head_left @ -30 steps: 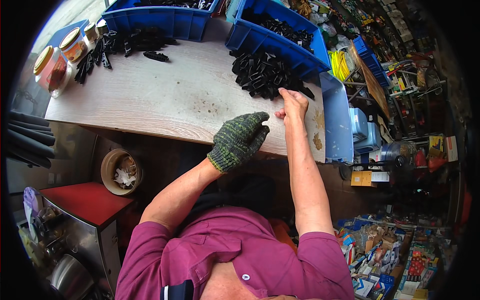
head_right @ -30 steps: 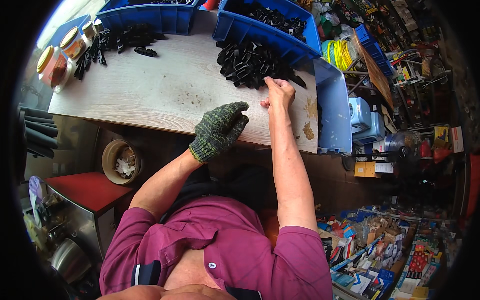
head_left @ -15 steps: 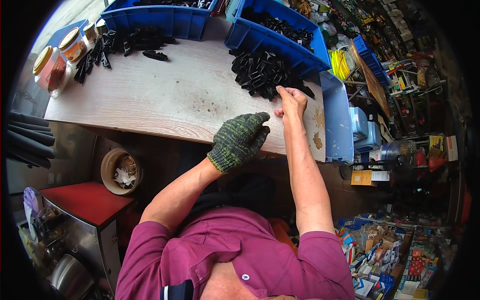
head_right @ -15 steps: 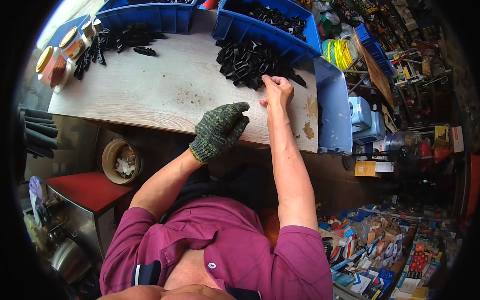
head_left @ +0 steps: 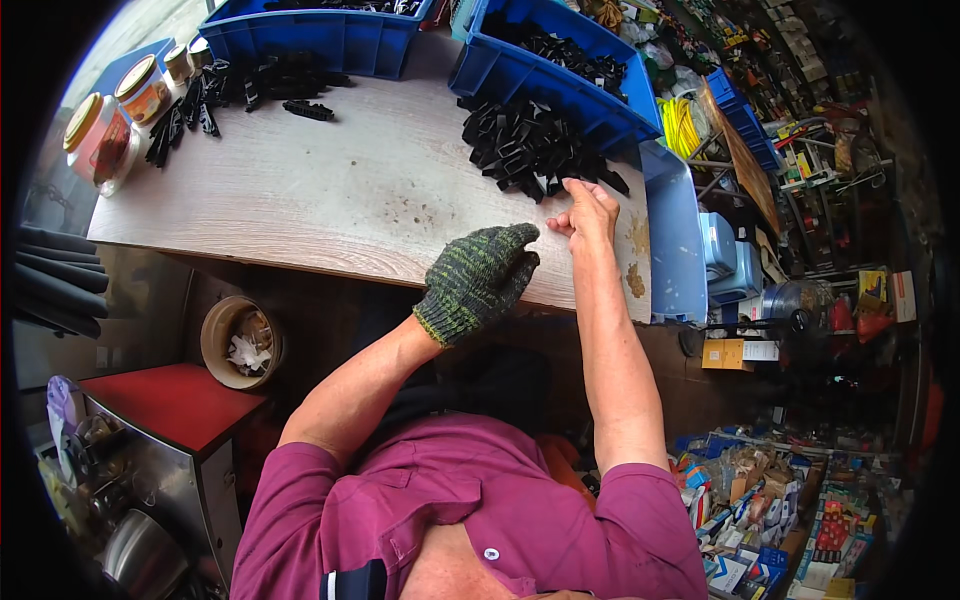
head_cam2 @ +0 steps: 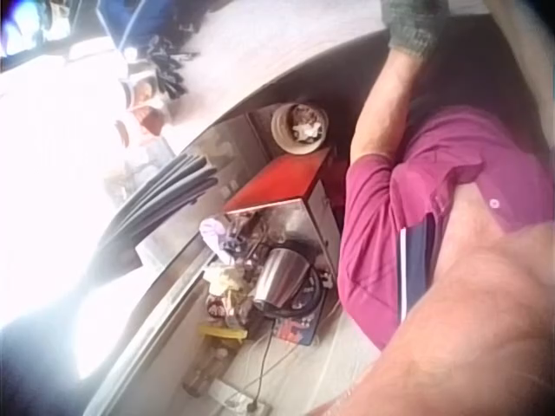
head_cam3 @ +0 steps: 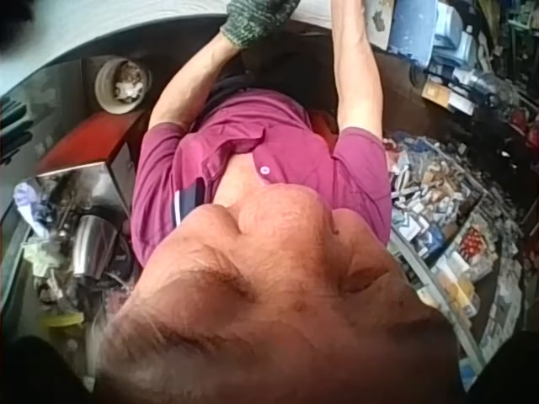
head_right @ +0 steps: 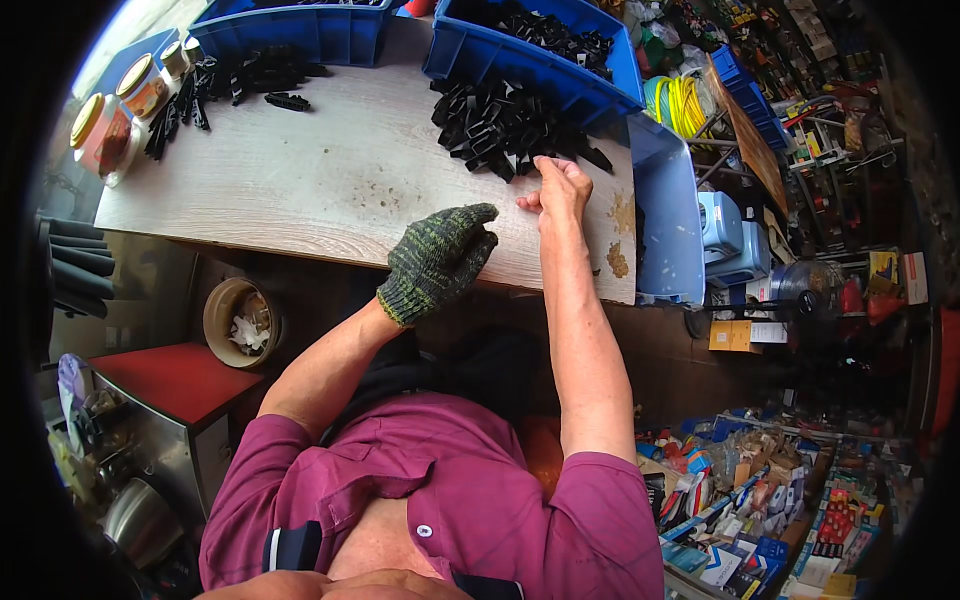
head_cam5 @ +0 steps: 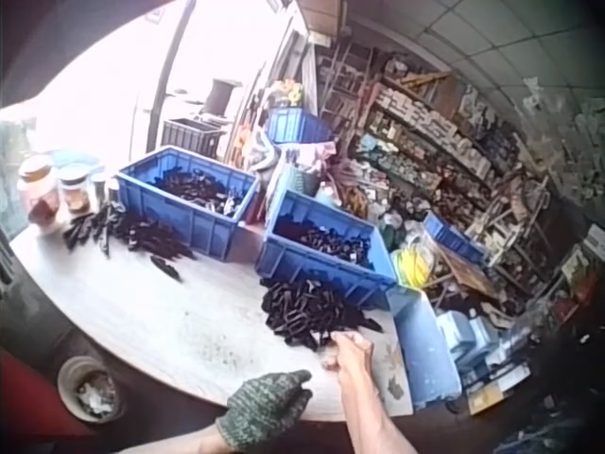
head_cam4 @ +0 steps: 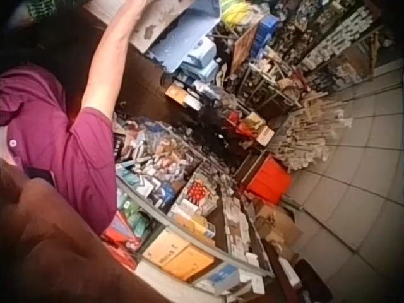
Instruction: Inspecting and sorting small black plastic manufacturing components at a workbench.
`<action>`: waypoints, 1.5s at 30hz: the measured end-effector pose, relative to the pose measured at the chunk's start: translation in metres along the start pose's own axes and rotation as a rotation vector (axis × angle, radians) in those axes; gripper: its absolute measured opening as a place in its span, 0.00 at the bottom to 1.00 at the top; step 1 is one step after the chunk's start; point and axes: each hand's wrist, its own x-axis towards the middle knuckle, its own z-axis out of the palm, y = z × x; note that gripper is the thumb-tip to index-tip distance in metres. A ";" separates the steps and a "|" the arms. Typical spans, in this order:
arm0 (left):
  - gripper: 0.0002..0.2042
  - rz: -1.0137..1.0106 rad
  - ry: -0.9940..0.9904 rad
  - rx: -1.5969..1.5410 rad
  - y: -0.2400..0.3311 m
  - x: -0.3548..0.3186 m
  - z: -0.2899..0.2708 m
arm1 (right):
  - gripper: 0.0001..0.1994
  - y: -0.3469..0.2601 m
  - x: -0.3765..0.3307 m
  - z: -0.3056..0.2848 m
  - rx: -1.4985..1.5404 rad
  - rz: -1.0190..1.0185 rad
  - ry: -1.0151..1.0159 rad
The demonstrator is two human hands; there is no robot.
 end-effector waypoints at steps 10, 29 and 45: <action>0.17 -0.026 -0.040 0.012 0.002 0.000 -0.005 | 0.10 -0.001 -0.013 0.011 -0.156 -0.131 -0.132; 0.16 -0.284 -0.079 -0.223 -0.033 0.025 -0.010 | 0.07 0.021 -0.062 0.000 0.196 -0.042 -0.568; 0.18 -0.423 -0.128 -0.127 -0.034 0.036 -0.043 | 0.15 0.038 -0.076 0.025 -0.009 -0.365 -0.519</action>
